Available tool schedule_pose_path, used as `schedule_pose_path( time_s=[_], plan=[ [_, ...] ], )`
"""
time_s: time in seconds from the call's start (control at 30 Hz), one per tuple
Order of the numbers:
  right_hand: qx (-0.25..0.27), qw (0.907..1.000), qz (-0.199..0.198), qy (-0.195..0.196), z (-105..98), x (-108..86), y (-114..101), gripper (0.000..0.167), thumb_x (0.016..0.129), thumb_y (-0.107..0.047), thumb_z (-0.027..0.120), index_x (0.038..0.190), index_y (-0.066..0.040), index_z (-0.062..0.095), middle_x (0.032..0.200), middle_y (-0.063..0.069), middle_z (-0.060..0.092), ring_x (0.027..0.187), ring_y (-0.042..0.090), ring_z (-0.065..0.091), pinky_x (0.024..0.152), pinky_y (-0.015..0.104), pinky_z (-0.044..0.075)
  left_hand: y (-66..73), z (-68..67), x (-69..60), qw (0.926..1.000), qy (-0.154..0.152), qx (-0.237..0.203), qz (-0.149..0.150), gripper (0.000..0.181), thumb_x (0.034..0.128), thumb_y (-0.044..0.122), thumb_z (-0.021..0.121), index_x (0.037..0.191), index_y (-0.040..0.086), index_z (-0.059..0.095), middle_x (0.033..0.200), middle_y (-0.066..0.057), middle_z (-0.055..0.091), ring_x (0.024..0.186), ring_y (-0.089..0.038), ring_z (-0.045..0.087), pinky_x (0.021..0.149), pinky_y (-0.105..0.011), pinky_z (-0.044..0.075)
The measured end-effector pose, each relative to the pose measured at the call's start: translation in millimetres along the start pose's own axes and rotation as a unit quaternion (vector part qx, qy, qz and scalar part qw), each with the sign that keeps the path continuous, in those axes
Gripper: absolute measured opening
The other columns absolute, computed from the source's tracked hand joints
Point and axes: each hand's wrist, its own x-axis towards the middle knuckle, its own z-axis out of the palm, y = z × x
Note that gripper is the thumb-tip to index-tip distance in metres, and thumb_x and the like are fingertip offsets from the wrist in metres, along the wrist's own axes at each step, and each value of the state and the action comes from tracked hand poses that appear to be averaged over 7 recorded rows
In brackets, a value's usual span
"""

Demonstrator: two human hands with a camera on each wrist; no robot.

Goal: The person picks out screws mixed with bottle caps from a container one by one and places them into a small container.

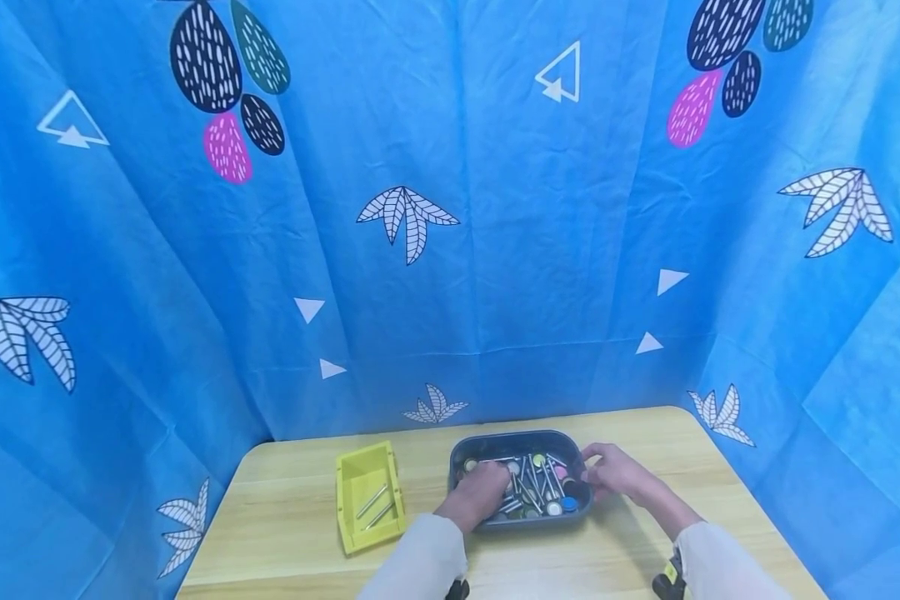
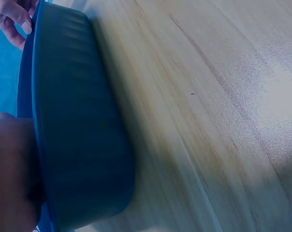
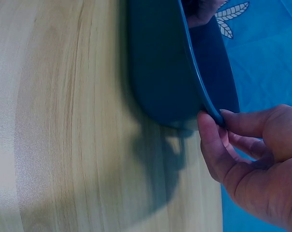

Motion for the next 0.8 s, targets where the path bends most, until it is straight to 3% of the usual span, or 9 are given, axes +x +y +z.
schedule_pose_path(
  time_s=[0.27,0.4,0.57,0.7,0.8],
  plan=[
    [-0.004,1.0000,-0.002,-0.003,-1,-0.6,-3,0.045,0.091,0.005,0.061,0.132,0.018,0.050,0.088,0.026,0.071,0.066,0.020,0.068,0.073,0.054,0.064,1.5,-16.7,-0.3,0.9976,-0.005,-0.051,-0.045,0.011,0.0864,0.003,0.074,0.079,0.010,0.072,0.071,-0.003,0.069,0.055,-0.010,0.054,0.045,-0.019,0.043],
    [0.000,1.0000,-0.001,-0.002,0,-1.4,-2,0.045,0.090,0.005,0.062,0.132,0.017,0.050,0.087,0.026,0.070,0.065,0.022,0.068,0.073,0.054,0.064,-0.2,-27.5,-1.5,0.9963,-0.011,-0.072,-0.046,0.005,0.0860,0.003,0.074,0.085,0.008,0.073,0.071,-0.002,0.068,0.054,-0.007,0.051,0.046,-0.016,0.044],
    [0.005,1.0000,-0.003,-0.004,0,-0.9,-1,0.046,0.088,0.006,0.062,0.131,0.018,0.050,0.085,0.023,0.070,0.064,0.021,0.067,0.072,0.055,0.064,-5.8,-39.4,-4.7,0.9938,-0.002,-0.102,-0.045,0.016,0.0803,0.003,0.078,0.095,0.007,0.076,0.081,-0.003,0.074,0.061,-0.006,0.058,0.055,-0.014,0.050],
    [0.005,1.0000,0.000,-0.003,0,-0.1,-2,0.047,0.088,0.005,0.063,0.132,0.018,0.050,0.086,0.025,0.069,0.064,0.021,0.067,0.072,0.054,0.064,-10.4,-47.0,-8.7,0.9950,0.016,-0.093,-0.033,0.022,0.0793,0.003,0.079,0.101,0.008,0.079,0.092,-0.003,0.079,0.076,-0.010,0.070,0.065,-0.015,0.057],
    [0.003,1.0000,0.006,0.002,0,-0.2,-3,0.047,0.089,0.005,0.063,0.132,0.017,0.050,0.088,0.026,0.069,0.065,0.022,0.068,0.072,0.053,0.064,-14.0,-51.7,-12.2,0.9953,0.024,-0.090,-0.026,0.020,0.0799,0.003,0.076,0.099,0.008,0.078,0.090,-0.002,0.078,0.076,-0.009,0.069,0.065,-0.015,0.057]
  ],
)
